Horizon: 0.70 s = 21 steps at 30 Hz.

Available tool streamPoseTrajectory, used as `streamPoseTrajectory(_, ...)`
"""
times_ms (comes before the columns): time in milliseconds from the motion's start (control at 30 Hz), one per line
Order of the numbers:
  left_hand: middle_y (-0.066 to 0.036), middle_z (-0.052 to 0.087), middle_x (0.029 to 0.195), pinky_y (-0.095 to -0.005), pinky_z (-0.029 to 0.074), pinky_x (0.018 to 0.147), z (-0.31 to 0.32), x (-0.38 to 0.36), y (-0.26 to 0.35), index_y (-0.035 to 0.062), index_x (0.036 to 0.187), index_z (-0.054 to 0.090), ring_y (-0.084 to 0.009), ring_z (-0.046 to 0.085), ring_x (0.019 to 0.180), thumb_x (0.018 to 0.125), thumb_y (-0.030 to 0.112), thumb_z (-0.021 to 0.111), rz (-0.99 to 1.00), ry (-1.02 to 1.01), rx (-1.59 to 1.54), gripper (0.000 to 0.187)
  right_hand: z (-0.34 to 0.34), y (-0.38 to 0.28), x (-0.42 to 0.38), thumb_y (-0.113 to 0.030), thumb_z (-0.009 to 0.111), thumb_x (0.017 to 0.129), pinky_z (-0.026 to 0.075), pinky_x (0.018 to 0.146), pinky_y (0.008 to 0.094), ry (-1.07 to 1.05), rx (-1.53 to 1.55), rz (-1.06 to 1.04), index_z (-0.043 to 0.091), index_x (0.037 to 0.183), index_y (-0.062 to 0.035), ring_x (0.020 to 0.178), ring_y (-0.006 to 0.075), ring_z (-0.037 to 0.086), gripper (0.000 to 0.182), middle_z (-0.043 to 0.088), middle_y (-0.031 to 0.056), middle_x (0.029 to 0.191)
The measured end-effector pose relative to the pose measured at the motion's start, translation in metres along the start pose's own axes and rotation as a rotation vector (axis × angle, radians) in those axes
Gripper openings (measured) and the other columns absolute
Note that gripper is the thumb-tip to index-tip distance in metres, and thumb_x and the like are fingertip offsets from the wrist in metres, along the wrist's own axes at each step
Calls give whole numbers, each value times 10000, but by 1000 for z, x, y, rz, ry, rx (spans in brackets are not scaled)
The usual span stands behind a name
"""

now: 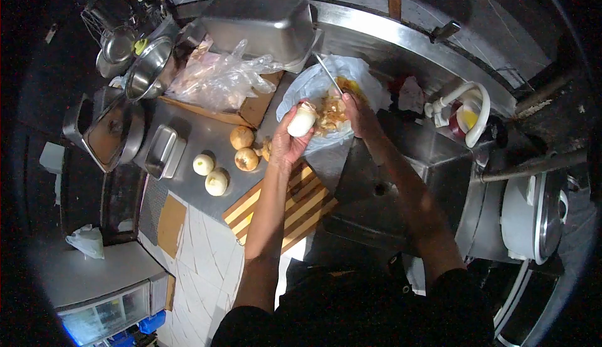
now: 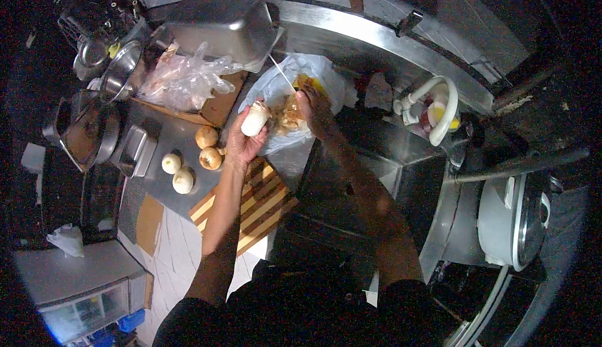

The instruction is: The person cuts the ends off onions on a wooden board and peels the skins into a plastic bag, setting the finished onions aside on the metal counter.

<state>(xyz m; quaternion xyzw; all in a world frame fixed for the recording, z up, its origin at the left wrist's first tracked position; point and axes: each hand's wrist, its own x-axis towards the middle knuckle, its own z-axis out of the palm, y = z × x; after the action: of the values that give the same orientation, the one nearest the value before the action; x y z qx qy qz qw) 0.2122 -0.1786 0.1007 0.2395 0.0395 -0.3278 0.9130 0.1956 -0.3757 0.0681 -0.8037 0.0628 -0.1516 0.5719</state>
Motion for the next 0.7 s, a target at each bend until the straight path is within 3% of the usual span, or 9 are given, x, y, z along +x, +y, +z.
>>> streamPoseTrajectory(67,-86,632,904,-240,505,494,-3,4,2,43,1021,569,-183,622,690,888,273,555,-17,37,83,266,-6,-4,-8,-269,535,882,440,748,397,62,-386,-365,575,1002,4,803,330,568,302,591,197,871)
streamPoseTrajectory(100,-88,631,884,-232,491,475,-5,7,2,48,1027,567,-183,616,659,905,275,530,-36,71,168,260,-6,-6,-10,-269,535,882,440,748,397,59,-387,-364,575,1002,4,803,330,568,302,591,197,871)
streamPoseTrajectory(167,-87,628,861,-224,477,462,-5,15,-1,52,1022,566,-179,608,636,912,281,515,-39,137,194,258,-3,-10,-8,-290,384,954,449,606,316,29,-456,-344,530,1016,6,676,209,576,336,593,165,790)
streamPoseTrajectory(267,-78,614,818,-209,436,426,-1,20,-8,58,1005,553,-162,587,599,923,291,493,8,247,320,254,7,-1,-4,-253,440,943,447,573,293,130,-313,-509,527,1056,11,617,165,554,300,570,113,732)
streamPoseTrajectory(300,-71,604,799,-201,408,403,-4,21,-10,58,992,542,-150,575,585,926,295,484,61,290,419,252,8,-4,-5,-253,440,943,447,573,293,129,-312,-510,527,1056,11,617,165,554,300,570,113,732)
streamPoseTrajectory(400,-71,592,822,-197,373,381,-12,30,-8,56,1065,501,-136,563,588,940,308,441,105,236,457,287,6,-21,-13,-236,556,885,460,680,334,-74,-25,-204,540,1115,-2,720,232,575,328,586,136,859)
streamPoseTrajectory(467,-62,583,815,-196,350,367,0,25,-6,63,1022,493,-122,545,580,930,298,462,134,293,474,254,-2,-48,-23,-267,539,901,462,665,316,-344,243,236,511,1188,-1,705,185,561,392,598,109,898)
streamPoseTrajectory(600,-43,570,803,-195,327,353,4,24,-3,70,989,490,-99,520,576,914,294,498,158,333,560,236,4,-42,-24,-292,529,910,464,690,299,-413,128,65,506,1210,-6,745,163,568,415,605,94,979)
streamPoseTrajectory(700,-37,573,797,-194,325,353,2,26,-7,65,985,506,-90,522,580,913,290,502,169,392,527,236,8,-46,-31,-203,487,936,460,778,261,-289,7,-148,500,1215,3,885,146,578,347,614,89,948)
